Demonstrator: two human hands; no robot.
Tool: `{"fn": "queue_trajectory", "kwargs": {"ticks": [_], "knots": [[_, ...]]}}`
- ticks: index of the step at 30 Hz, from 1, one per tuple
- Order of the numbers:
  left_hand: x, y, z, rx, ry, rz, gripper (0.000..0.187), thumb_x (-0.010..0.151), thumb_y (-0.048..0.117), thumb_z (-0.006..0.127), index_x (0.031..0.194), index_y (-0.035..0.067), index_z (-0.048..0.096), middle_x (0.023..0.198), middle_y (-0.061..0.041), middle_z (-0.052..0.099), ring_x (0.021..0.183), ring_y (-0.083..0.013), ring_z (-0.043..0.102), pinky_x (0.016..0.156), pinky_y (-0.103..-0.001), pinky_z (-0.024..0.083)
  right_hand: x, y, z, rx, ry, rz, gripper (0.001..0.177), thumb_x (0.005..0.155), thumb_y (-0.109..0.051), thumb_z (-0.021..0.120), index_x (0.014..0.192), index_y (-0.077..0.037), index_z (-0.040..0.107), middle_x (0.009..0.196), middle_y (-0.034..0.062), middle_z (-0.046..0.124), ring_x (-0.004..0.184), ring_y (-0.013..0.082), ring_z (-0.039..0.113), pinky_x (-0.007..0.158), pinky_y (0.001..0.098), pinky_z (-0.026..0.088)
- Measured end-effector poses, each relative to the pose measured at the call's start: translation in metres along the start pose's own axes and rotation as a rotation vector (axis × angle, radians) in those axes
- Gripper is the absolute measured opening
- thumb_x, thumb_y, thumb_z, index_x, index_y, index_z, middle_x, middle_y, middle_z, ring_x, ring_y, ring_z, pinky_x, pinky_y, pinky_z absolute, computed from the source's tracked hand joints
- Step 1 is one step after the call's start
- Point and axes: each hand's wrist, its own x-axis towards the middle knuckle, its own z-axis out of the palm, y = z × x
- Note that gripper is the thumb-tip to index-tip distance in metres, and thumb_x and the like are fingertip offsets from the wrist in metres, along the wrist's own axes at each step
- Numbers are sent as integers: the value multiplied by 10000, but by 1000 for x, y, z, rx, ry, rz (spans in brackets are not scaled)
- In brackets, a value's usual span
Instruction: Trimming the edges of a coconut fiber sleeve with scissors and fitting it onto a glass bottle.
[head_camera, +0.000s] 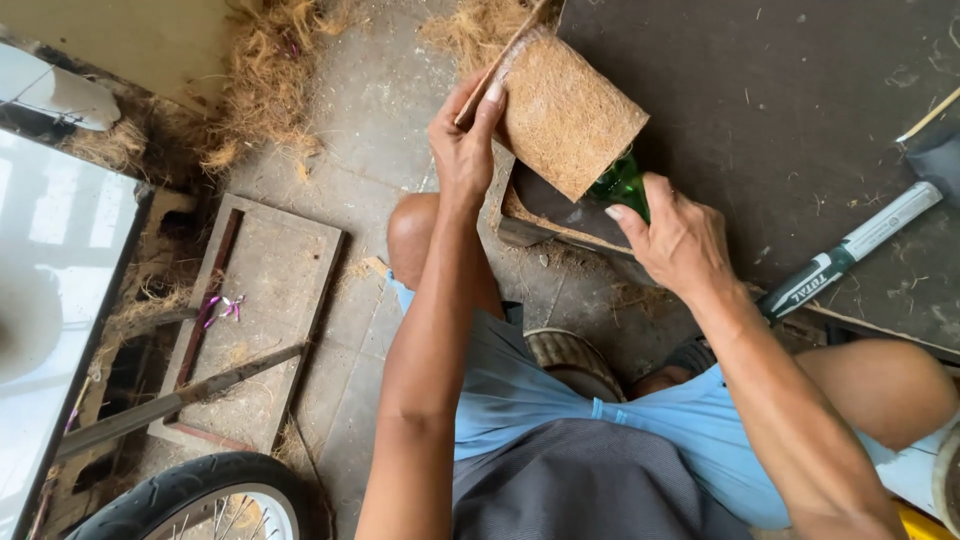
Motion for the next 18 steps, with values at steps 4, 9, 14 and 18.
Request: {"fn": "queue_trajectory", "kwargs": {"ticks": [4, 9, 14, 18], "knots": [[-2, 6, -5, 26, 10, 22, 339, 907, 281, 701, 1184, 87, 695, 953, -124, 753, 825, -193, 689, 683, -333, 585, 2, 1, 3, -10, -33, 38, 342, 1049, -273, 623, 1111, 54, 544, 707, 167, 645, 493, 273, 606, 410, 371, 493], [-1, 3, -10, 3, 16, -22, 355, 901, 274, 710, 1185, 62, 694, 827, -98, 746, 668, -145, 644, 532, -279, 515, 10, -1, -2, 26, 75, -48, 317, 1022, -199, 676, 1143, 82, 593, 834, 199, 698, 596, 276, 645, 482, 364, 509], [4, 7, -8, 82, 61, -40, 379, 867, 315, 716, 1169, 85, 705, 917, -117, 741, 788, -174, 671, 677, -299, 599, 14, 12, 6, 28, 96, -70, 292, 1070, -196, 605, 1150, 82, 567, 791, 197, 659, 538, 254, 592, 417, 340, 495], [4, 5, -12, 81, 70, -54, 354, 853, 314, 736, 1121, 83, 724, 950, -106, 739, 862, -200, 655, 738, -337, 558, 15, 8, 8, 0, -92, 82, 290, 1020, -219, 689, 1038, 25, 533, 673, 182, 647, 460, 298, 606, 404, 401, 487]]}}
